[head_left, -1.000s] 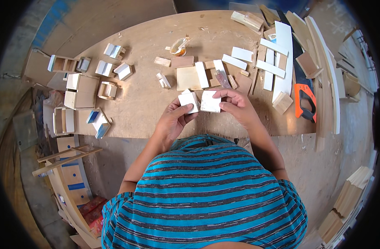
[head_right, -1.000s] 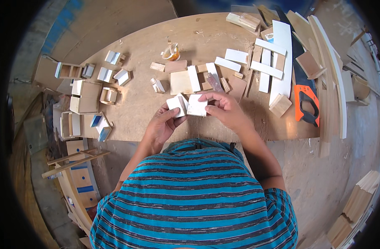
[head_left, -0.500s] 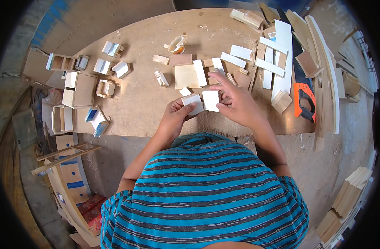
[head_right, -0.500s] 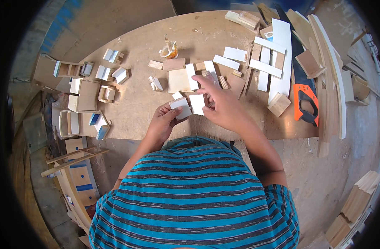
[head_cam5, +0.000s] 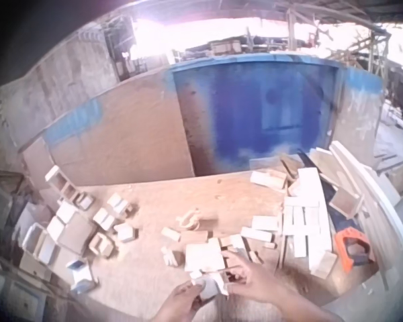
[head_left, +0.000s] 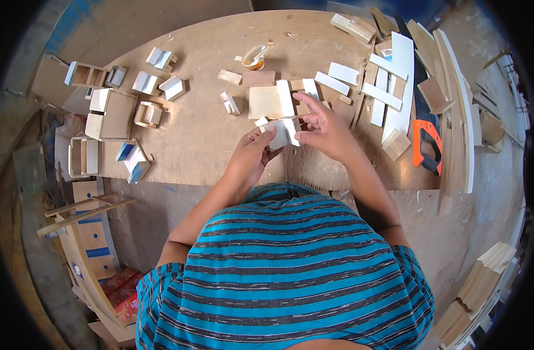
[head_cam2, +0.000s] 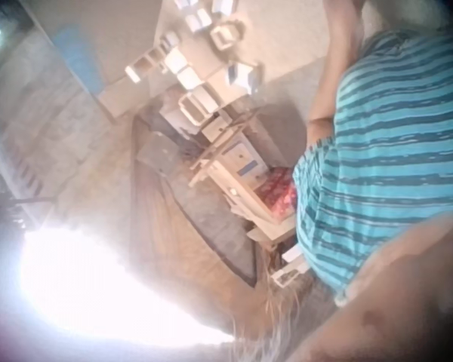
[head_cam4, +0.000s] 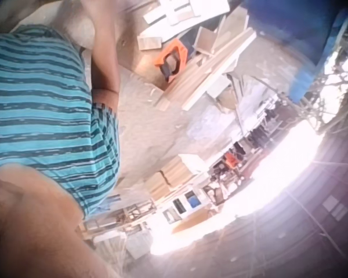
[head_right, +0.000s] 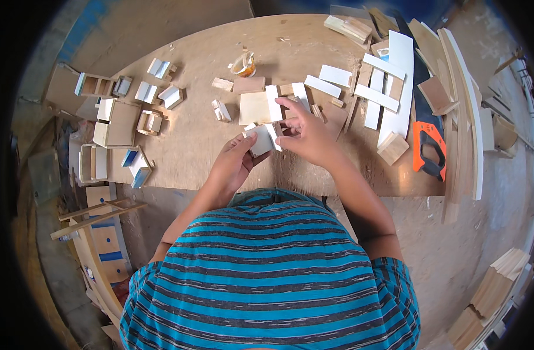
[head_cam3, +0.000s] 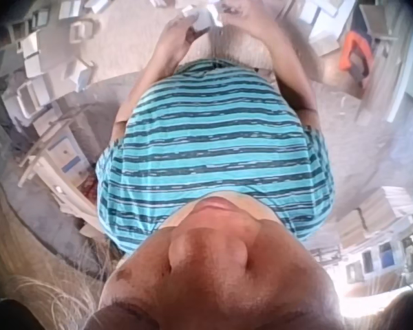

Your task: The person applies glue to small wooden pieces using a stick and joins them together to assemble miniature furniture models on a wooden workbench.

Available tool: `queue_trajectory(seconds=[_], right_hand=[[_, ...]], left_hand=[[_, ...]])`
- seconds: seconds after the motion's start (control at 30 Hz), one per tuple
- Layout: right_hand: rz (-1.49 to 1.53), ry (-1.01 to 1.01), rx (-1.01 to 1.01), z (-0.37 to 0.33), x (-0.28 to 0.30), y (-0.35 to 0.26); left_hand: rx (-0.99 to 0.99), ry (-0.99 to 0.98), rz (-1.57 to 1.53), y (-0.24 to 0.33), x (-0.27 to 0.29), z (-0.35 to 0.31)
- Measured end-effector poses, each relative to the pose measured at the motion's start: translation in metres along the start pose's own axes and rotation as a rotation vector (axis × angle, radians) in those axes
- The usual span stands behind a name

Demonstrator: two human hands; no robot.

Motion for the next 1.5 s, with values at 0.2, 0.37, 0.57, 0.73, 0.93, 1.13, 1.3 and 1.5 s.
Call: queue_trajectory(seconds=[0.2, 0.37, 0.57, 0.73, 0.93, 1.13, 1.3, 1.5], right_hand=[[0.159, -0.069, -0.043, 0.005, 0.003, 0.012], [0.380, -0.087, -0.050, 0.003, -0.001, 0.011], [0.380, -0.068, -0.068, 0.004, -0.002, 0.014], [0.401, -0.054, -0.077, 0.003, -0.002, 0.013], [0.454, -0.049, -0.081, -0.001, 0.002, 0.010], [0.485, -0.065, -0.048, -0.004, 0.003, 0.007], [0.458, -0.077, -0.001, -0.010, 0.001, 0.001], [0.157, -0.046, 0.090, -0.024, -0.007, -0.019]], left_hand=[[-0.014, -0.010, -0.037, -0.003, -0.005, 0.003], [0.040, 0.103, -0.118, -0.002, -0.007, 0.000], [0.026, 0.043, -0.200, 0.006, -0.002, 0.001], [0.035, -0.035, -0.274, 0.005, 0.000, 0.000], [0.039, -0.048, -0.258, 0.006, -0.002, -0.004], [-0.017, -0.110, -0.116, 0.007, -0.005, -0.008], [-0.072, -0.223, 0.055, 0.014, -0.010, -0.017], [-0.197, -0.311, 0.419, 0.024, -0.012, -0.024]])
Point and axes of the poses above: each hand's wrist, its own z-axis towards the middle knuckle, its own x-axis out of the back of the hand, y = z × x, the point moved 3 cm from there along z, towards the middle knuckle, and after that the axes turned 11 degrees about -y, right-handed, at the moved point
